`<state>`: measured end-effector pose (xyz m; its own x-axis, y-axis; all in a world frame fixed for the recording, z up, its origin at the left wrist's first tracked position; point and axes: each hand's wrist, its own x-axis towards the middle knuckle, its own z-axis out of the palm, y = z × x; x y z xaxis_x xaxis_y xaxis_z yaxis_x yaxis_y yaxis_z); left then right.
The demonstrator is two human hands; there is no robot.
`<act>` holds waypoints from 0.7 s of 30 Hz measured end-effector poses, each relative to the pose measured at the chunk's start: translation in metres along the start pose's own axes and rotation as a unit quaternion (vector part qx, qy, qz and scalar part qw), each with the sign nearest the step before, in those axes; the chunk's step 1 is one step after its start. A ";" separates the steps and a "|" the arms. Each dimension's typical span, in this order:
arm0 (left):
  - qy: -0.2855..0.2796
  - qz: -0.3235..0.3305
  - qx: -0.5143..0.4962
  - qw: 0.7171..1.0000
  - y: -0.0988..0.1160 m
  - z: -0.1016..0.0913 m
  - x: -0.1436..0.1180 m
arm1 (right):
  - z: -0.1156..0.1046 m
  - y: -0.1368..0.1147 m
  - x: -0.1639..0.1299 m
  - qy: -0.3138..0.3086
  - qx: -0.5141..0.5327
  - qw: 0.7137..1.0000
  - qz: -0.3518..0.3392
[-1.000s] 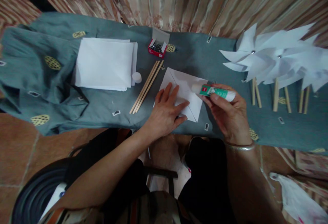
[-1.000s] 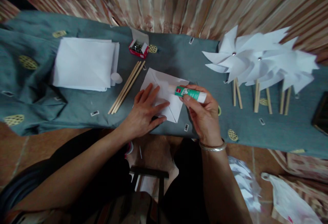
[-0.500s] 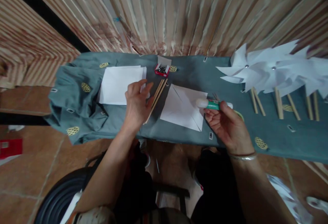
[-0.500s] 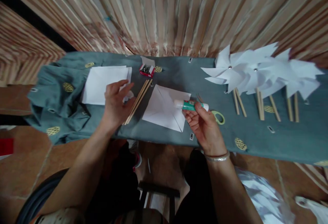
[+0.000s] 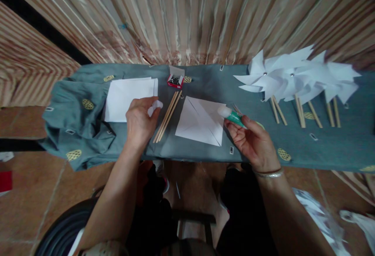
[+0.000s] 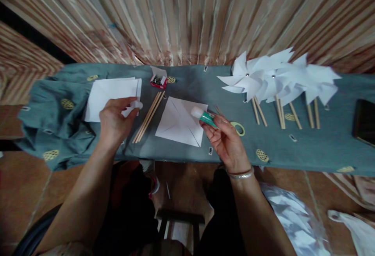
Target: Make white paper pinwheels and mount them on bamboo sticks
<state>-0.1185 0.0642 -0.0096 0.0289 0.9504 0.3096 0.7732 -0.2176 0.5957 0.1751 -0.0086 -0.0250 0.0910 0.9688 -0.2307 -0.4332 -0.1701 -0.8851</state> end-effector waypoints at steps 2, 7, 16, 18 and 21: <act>0.023 -0.051 -0.129 0.990 0.013 0.004 -0.005 | 0.002 0.000 -0.002 -0.008 -0.016 1.000 0.001; -0.046 -0.214 -0.484 0.847 0.048 0.025 -0.027 | 0.015 0.003 -0.010 -0.009 0.021 0.999 0.037; -0.166 -0.316 -0.639 0.682 0.065 0.032 -0.043 | 0.027 0.006 -0.018 -0.013 0.044 0.998 0.052; -0.165 -0.319 -0.644 0.676 0.066 0.033 -0.043 | 0.029 0.006 -0.019 -0.012 0.039 0.998 0.051; -0.159 -0.318 -0.643 0.678 0.066 0.035 -0.044 | 0.030 0.007 -0.019 -0.016 0.035 0.998 0.050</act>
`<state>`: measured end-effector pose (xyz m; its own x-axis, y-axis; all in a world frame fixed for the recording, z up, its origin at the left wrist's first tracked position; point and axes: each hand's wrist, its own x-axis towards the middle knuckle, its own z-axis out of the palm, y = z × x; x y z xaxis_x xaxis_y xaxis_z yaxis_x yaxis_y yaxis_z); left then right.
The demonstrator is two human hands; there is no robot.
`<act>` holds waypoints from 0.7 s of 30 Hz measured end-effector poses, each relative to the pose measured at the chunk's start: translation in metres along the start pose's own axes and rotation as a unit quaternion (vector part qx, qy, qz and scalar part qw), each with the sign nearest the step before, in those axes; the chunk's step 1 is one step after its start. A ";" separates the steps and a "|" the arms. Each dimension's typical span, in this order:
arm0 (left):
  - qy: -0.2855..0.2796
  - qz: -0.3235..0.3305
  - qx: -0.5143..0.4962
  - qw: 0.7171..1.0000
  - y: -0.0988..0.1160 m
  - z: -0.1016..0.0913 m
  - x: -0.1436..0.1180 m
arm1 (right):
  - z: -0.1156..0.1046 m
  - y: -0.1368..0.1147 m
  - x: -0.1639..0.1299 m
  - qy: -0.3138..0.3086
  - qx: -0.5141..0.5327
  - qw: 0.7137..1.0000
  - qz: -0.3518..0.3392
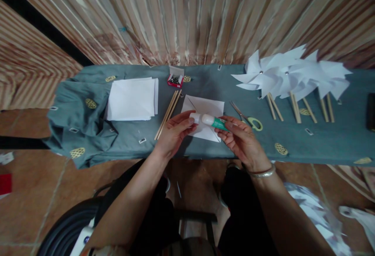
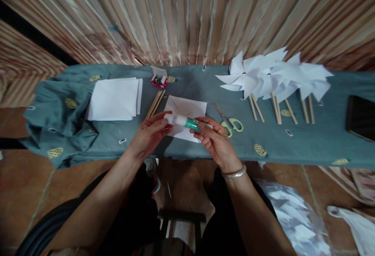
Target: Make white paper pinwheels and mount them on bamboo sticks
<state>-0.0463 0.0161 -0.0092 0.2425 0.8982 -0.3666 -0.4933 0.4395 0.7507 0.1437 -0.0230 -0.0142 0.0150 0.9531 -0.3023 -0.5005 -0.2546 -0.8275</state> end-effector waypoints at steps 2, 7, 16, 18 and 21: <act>0.000 0.004 0.003 1.000 -0.001 0.000 0.000 | 0.001 0.000 0.000 0.004 -0.002 1.000 0.000; -0.001 0.017 0.015 1.000 -0.002 0.000 0.000 | 0.004 -0.002 -0.001 0.019 -0.009 1.000 0.002; 0.002 0.044 0.050 0.998 -0.003 -0.001 0.000 | 0.006 -0.004 -0.003 0.025 -0.040 0.999 -0.005; 0.001 0.056 0.063 0.996 -0.004 -0.001 0.000 | 0.006 -0.002 -0.003 0.025 -0.054 0.998 -0.010; 0.000 0.071 0.089 0.994 -0.004 -0.001 0.000 | 0.006 -0.001 -0.002 0.017 -0.073 0.997 -0.019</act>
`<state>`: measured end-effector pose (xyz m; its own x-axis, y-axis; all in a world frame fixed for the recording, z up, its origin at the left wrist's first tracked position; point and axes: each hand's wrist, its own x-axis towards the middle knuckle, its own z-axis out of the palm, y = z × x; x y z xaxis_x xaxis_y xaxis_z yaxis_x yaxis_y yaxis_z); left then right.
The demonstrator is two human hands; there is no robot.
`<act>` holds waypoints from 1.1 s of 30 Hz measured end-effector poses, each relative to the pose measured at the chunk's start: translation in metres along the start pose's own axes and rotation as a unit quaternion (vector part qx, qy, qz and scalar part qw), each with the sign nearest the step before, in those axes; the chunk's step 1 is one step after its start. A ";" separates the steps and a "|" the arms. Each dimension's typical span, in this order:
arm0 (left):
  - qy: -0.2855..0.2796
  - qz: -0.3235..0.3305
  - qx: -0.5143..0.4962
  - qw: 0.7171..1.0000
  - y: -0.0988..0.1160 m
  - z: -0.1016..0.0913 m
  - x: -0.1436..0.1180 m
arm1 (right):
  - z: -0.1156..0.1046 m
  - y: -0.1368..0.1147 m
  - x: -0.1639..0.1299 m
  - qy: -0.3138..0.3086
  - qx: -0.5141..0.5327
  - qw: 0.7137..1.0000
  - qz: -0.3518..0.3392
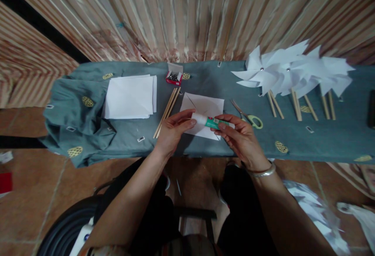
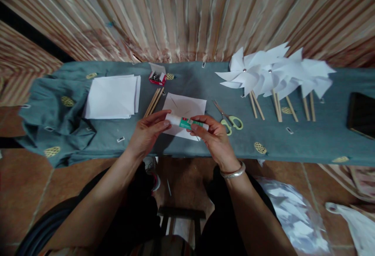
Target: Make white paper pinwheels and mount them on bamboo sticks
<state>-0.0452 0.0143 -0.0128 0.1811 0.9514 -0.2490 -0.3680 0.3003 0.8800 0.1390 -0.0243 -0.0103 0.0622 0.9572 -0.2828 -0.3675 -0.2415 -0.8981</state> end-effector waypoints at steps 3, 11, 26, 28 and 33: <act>0.001 0.017 0.030 0.999 0.000 -0.001 0.000 | 0.000 0.002 0.000 -0.012 -0.023 1.000 -0.003; -0.020 -0.009 0.102 0.994 0.003 -0.007 -0.002 | 0.000 0.006 -0.002 -0.027 -0.084 0.996 -0.003; -0.153 0.086 0.352 0.919 0.011 -0.020 -0.021 | 0.002 -0.003 -0.006 -0.126 -0.140 0.981 0.057; -0.161 0.093 0.371 0.910 0.011 -0.020 -0.025 | 0.004 -0.002 -0.008 -0.136 -0.144 0.978 0.065; -0.144 0.098 0.374 0.911 0.011 -0.022 -0.028 | 0.006 0.003 -0.008 -0.124 -0.172 0.977 0.026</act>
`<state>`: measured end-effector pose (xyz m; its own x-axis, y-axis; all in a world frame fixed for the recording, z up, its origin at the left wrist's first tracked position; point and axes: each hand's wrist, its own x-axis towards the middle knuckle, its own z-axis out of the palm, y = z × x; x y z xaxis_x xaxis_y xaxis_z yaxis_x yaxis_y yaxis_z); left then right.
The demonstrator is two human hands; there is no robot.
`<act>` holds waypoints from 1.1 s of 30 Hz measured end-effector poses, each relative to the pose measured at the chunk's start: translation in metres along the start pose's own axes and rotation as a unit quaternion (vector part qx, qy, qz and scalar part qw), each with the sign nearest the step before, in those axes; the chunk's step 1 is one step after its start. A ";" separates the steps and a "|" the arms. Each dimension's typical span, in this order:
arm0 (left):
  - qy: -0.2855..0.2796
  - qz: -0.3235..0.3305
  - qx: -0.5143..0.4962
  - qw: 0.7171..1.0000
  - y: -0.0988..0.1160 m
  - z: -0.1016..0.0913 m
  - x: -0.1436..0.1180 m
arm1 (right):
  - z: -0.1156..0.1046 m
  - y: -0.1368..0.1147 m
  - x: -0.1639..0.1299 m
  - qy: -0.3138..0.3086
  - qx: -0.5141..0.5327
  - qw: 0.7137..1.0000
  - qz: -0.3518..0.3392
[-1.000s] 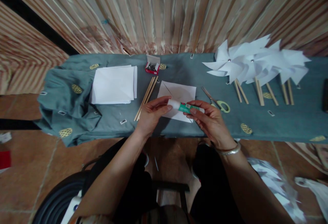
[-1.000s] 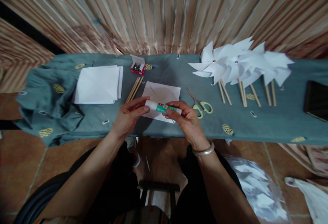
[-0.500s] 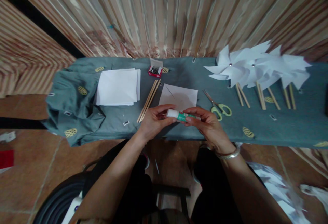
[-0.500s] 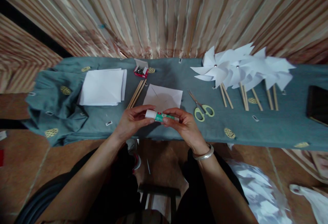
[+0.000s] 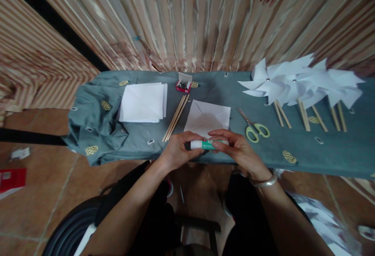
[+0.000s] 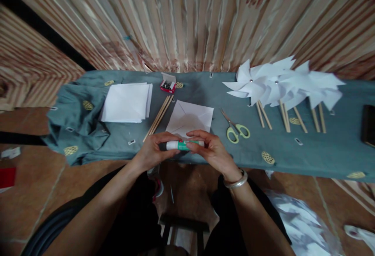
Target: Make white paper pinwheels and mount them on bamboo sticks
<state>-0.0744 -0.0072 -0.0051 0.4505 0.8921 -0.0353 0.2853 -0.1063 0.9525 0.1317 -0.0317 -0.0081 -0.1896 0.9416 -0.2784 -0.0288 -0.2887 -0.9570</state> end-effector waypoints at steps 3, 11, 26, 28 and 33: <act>0.069 -0.013 0.005 0.997 -0.008 -0.013 0.002 | -0.003 0.000 0.003 0.047 0.001 0.998 -0.033; 0.284 -0.050 0.247 0.925 -0.032 -0.070 0.002 | -0.015 0.001 0.000 0.089 0.002 0.995 -0.053; 0.215 -0.026 0.479 0.851 -0.033 -0.071 -0.008 | -0.027 0.011 -0.008 0.112 -0.090 0.985 -0.091; 0.214 0.029 0.463 0.860 -0.026 -0.060 -0.006 | -0.029 0.014 -0.009 0.137 -0.176 0.969 -0.105; 0.050 0.187 0.389 0.901 -0.017 -0.007 0.004 | -0.032 0.017 -0.011 0.155 -0.388 0.888 -0.190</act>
<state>-0.0835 0.0008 -0.0196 0.5710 0.7609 0.3081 0.6529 -0.6485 0.3914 0.1643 -0.0415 -0.0240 -0.0274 0.9827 0.1831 0.6761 0.1531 -0.7207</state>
